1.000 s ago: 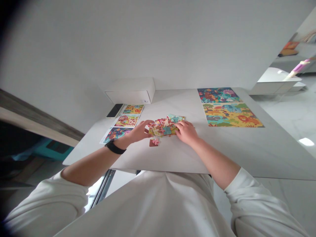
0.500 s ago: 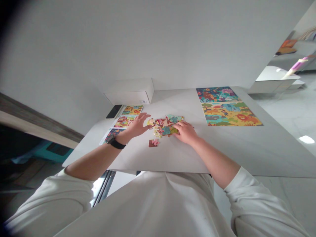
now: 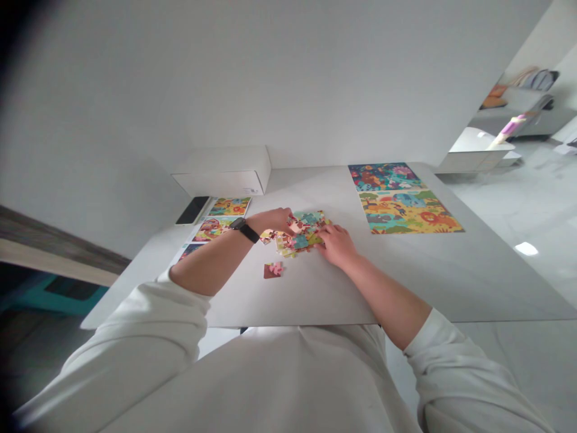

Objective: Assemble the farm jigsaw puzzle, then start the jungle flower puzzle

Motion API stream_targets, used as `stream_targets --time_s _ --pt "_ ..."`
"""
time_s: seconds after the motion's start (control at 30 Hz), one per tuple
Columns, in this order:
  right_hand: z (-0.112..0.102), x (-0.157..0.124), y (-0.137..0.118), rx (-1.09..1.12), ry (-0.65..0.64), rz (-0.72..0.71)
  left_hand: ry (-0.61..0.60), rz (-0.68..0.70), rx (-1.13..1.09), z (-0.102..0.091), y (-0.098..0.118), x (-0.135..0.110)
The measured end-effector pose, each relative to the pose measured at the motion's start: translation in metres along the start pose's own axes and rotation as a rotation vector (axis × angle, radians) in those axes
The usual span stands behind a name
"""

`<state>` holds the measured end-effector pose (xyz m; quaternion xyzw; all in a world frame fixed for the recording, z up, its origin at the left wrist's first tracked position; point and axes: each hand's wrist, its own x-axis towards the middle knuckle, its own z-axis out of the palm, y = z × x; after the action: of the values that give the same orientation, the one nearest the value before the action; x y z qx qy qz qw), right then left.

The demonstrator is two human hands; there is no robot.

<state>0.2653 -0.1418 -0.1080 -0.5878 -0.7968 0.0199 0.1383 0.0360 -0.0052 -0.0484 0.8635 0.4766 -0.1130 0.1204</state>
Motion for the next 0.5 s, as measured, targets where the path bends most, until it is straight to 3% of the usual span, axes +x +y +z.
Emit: stream_targets --time_s 0.2,0.5 --pt "0.0 0.001 -0.001 -0.001 -0.015 -0.002 -0.161 -0.047 -0.083 -0.018 -0.005 0.019" --pt "-0.005 0.0 -0.003 -0.009 -0.026 -0.016 -0.127 -0.02 -0.291 -0.006 -0.005 0.026"
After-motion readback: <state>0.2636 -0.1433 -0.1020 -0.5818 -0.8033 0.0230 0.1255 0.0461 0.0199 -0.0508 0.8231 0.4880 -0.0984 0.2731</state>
